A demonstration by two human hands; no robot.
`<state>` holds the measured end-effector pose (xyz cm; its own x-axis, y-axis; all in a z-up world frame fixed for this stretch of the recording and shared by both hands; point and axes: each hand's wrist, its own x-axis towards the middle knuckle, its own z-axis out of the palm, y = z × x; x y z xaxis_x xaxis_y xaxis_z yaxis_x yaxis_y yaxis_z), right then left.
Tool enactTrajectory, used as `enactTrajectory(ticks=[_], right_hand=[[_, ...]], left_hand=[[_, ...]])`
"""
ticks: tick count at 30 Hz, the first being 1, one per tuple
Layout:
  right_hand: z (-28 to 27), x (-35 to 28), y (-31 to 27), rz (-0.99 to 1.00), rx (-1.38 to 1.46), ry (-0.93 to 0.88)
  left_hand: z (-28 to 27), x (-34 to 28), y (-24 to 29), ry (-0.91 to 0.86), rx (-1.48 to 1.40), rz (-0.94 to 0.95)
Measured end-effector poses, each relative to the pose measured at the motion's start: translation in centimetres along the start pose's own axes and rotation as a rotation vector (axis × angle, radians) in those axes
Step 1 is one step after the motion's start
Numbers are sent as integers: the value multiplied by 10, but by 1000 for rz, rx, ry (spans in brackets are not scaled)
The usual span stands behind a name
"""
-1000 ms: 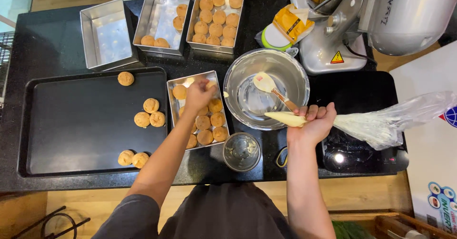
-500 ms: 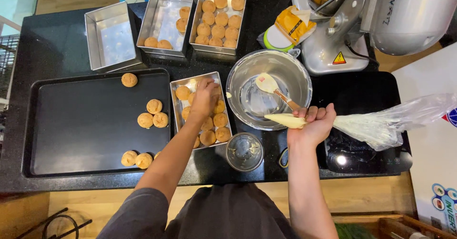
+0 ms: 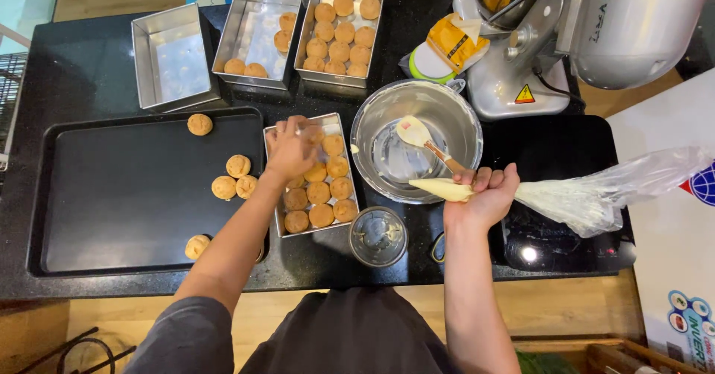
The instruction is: The person fills small pastries with cream using a piping bag and arranges them in metal trays. They then move the trays between different tables and a storage rack, eventually covering one tray with plastic wrap.
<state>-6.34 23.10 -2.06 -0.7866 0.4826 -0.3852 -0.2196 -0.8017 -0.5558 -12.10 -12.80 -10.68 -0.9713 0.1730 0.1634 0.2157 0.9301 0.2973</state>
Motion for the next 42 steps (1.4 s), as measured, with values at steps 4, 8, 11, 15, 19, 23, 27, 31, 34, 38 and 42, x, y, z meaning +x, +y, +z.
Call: enactTrajectory(ticks=[4, 8, 11, 15, 19, 23, 27, 31, 34, 38, 42], right_hand=[[3, 3, 5, 11, 5, -24], [8, 6, 9, 33, 25, -23], [11, 10, 10, 61, 9, -26], [12, 21, 15, 86, 52, -59], [15, 32, 21, 145, 136, -76], [24, 39, 34, 211, 170, -83], [40, 38, 51, 349, 192, -137], [64, 27, 70, 473, 256, -308], [84, 3, 86, 515, 107, -237], [98, -20, 109, 639, 269, -321], [105, -32, 130, 640, 190, -317]], left_hand=[[6, -8, -14, -83, 31, -11], [8, -22, -8, 16, -37, -29], [-4, -28, -7, 161, -76, -72], [-24, -54, -24, 358, -129, -237], [-40, -111, -55, 459, -120, -494], [-51, -181, -78, 505, -58, -634], [-48, -244, -102, 489, -18, -763], [-38, -289, -111, 512, -37, -784], [-35, -304, -99, 487, -81, -801], [-43, -307, -72, 554, -134, -722], [-50, -303, -48, 560, -193, -645]])
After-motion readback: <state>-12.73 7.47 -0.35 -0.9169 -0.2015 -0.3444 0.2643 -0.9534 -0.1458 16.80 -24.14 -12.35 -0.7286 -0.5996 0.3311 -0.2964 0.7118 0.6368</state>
